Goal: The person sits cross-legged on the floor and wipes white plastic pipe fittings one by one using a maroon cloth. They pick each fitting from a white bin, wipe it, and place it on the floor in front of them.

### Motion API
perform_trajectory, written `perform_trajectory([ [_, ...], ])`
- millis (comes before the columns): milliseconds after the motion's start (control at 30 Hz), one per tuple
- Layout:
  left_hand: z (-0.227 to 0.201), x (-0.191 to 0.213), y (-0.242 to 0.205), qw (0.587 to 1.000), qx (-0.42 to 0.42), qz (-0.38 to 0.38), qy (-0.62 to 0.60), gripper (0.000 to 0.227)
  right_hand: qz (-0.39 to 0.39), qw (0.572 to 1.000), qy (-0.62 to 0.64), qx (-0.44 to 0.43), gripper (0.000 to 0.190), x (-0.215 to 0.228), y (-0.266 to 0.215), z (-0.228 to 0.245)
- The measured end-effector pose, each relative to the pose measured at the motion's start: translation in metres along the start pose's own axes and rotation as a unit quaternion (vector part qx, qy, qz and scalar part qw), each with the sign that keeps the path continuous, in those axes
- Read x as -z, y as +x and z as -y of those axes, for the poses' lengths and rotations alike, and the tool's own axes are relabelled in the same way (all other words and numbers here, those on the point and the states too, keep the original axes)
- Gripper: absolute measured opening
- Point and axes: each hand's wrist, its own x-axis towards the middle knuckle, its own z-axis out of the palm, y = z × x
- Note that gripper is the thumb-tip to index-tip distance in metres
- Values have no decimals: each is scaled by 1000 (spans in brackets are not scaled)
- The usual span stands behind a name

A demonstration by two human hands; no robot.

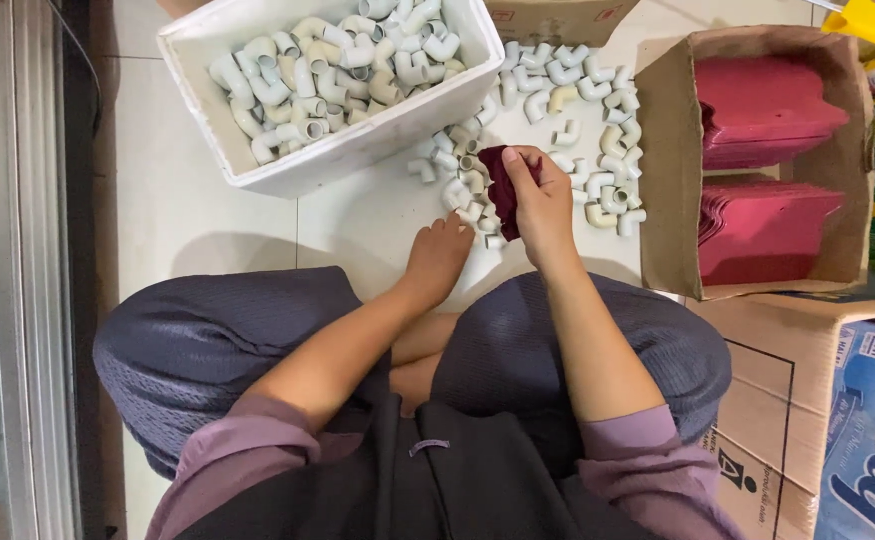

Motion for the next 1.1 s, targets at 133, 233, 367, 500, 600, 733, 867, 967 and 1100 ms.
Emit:
perform_trajectory([
  [133, 6, -5, 0, 1000, 4, 3, 15, 19, 8, 1000, -4, 4, 23, -1, 4, -8],
  [233, 6, -3, -1, 999, 26, 26, -26, 18, 11, 1000, 2, -2, 23, -2, 0, -2],
  [367, 11, 35, 5, 941, 177, 29, -286, 21, 9, 1000, 9, -13, 23, -7, -12, 24],
  [500, 27, 60, 11, 813, 246, -84, -520, 36, 36, 995, -19, 86, 23, -6, -12, 19],
  [600, 26, 97, 6, 776, 262, -154, -552, 40, 127, 949, -225, 180, 45, -17, -31, 53],
  [733, 7, 149, -8, 775, 185, -225, -561, 55, 120, 844, -383, 356, 21, -26, -31, 29],
  [867, 3, 156, -13, 790, 113, -255, -546, 50, 95, 932, -243, 250, 19, -13, -23, 27],
  [967, 6, 162, -16, 821, 71, -245, -510, 53, 150, 981, -92, 85, 18, -4, -25, 40],
  [1100, 11, 158, -16, 880, 29, -236, -411, 45, 181, 982, -50, -17, 20, -2, -29, 63],
])
